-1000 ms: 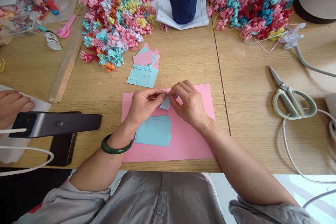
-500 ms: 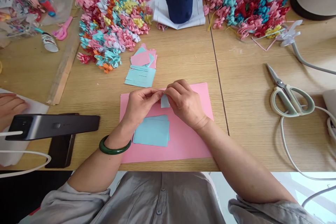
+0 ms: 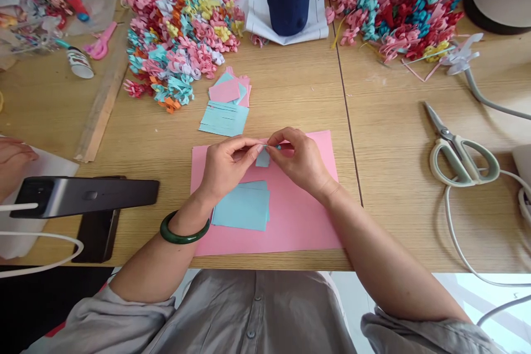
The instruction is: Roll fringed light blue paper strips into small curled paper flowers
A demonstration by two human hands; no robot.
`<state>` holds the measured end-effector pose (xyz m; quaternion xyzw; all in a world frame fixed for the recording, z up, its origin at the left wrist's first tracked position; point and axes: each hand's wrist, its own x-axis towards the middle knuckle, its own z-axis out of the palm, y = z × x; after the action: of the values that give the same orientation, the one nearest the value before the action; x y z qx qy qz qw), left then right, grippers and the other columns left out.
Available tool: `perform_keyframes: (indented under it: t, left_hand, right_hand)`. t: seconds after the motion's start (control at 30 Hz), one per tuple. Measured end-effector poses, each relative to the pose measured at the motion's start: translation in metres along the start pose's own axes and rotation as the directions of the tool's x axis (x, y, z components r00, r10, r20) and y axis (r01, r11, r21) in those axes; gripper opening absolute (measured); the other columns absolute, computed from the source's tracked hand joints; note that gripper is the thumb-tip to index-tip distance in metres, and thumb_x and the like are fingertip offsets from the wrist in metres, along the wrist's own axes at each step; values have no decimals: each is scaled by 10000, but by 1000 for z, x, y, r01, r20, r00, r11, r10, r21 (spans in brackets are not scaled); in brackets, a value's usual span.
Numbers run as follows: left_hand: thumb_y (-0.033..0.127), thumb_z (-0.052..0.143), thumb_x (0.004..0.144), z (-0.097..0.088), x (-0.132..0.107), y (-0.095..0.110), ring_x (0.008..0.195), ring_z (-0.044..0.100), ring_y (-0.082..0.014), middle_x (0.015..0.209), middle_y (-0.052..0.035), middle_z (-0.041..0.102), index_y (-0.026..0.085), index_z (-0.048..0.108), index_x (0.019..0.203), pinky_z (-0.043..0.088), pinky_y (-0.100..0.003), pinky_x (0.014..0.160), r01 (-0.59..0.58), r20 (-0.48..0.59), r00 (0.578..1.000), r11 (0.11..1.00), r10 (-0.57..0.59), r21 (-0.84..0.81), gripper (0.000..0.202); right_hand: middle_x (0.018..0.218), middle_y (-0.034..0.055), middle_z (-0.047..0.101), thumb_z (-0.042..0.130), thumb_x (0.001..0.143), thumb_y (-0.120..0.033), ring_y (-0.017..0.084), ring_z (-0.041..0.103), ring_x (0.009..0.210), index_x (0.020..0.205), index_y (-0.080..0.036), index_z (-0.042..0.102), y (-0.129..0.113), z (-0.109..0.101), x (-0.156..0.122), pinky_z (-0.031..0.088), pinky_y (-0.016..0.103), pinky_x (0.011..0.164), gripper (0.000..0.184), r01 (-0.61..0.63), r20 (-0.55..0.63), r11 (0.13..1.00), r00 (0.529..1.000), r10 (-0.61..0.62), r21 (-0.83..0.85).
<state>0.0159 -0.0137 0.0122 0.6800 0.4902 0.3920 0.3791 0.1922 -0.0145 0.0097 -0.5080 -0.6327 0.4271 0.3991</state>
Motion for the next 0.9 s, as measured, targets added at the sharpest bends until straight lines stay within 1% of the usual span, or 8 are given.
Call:
perform_keyframes:
  t: [0.1,0.2,0.27,0.4,0.47,0.57,0.8,0.9]
  left_hand:
    - [309,661,871,-1,0,1,777,691,-148,887,-40,768,182,751,888,556,-253,750,32,28,999,999,-32,-28,157]
    - [292,660,869,-3,1,2,715,670,-141,792,-28,752,178,744,828,537,-246,708,21,37,999,999,-22,34,147]
    - [292,662,868,-4,1,3,719,669,-143,794,-32,753,176,743,819,533,-248,707,16,27,999,999,-17,47,149]
    - [328,692,842,-3,1,2,782,697,-157,876,-47,769,171,746,876,558,-251,736,97,40,995,990,-93,-100,169]
    - [323,695,834,-1,1,0,761,693,-150,849,-41,764,170,742,862,558,-242,720,111,36,994,987,-107,-119,162]
    - [291,682,835,0,1,-2,704,670,-135,774,-25,746,174,732,800,549,-234,685,108,8,994,990,-107,-91,132]
    - [256,694,787,1,2,-4,715,675,-143,787,-28,749,168,736,791,554,-249,699,196,50,980,965,-190,-175,97]
    - [267,690,797,1,2,-2,692,655,-132,760,-23,739,168,740,785,535,-237,668,215,44,977,963,-211,-163,111]
  right_hand:
    - [894,40,693,653,855,-302,184,651,888,807,-201,628,-3,-1,-1,578,388,857,114,-35,15,999,999,35,39]
    - [869,36,688,657,845,-282,182,652,874,785,-194,618,-6,0,-2,569,391,859,113,-40,28,998,999,39,50]
    - [872,34,690,647,850,-280,177,652,865,794,-193,619,-7,1,-3,568,384,851,108,-49,34,997,998,47,63]
    - [833,12,670,647,849,-278,152,639,792,799,-199,627,-6,1,-2,573,339,787,96,-61,-18,992,998,64,108]
    - [813,3,660,658,839,-269,145,632,779,780,-202,630,-6,1,-1,569,327,780,94,-54,-32,991,998,58,120]
    - [826,7,662,655,836,-266,148,631,787,786,-203,633,-7,2,-2,568,335,785,83,-54,-34,993,998,58,103]
    - [885,22,686,610,849,-251,165,641,834,825,-207,625,-8,6,-4,573,369,813,52,-49,-66,997,996,53,60]
    - [869,21,668,592,855,-213,172,631,849,825,-218,611,-6,6,-4,565,361,784,35,32,-77,999,997,-32,-3]
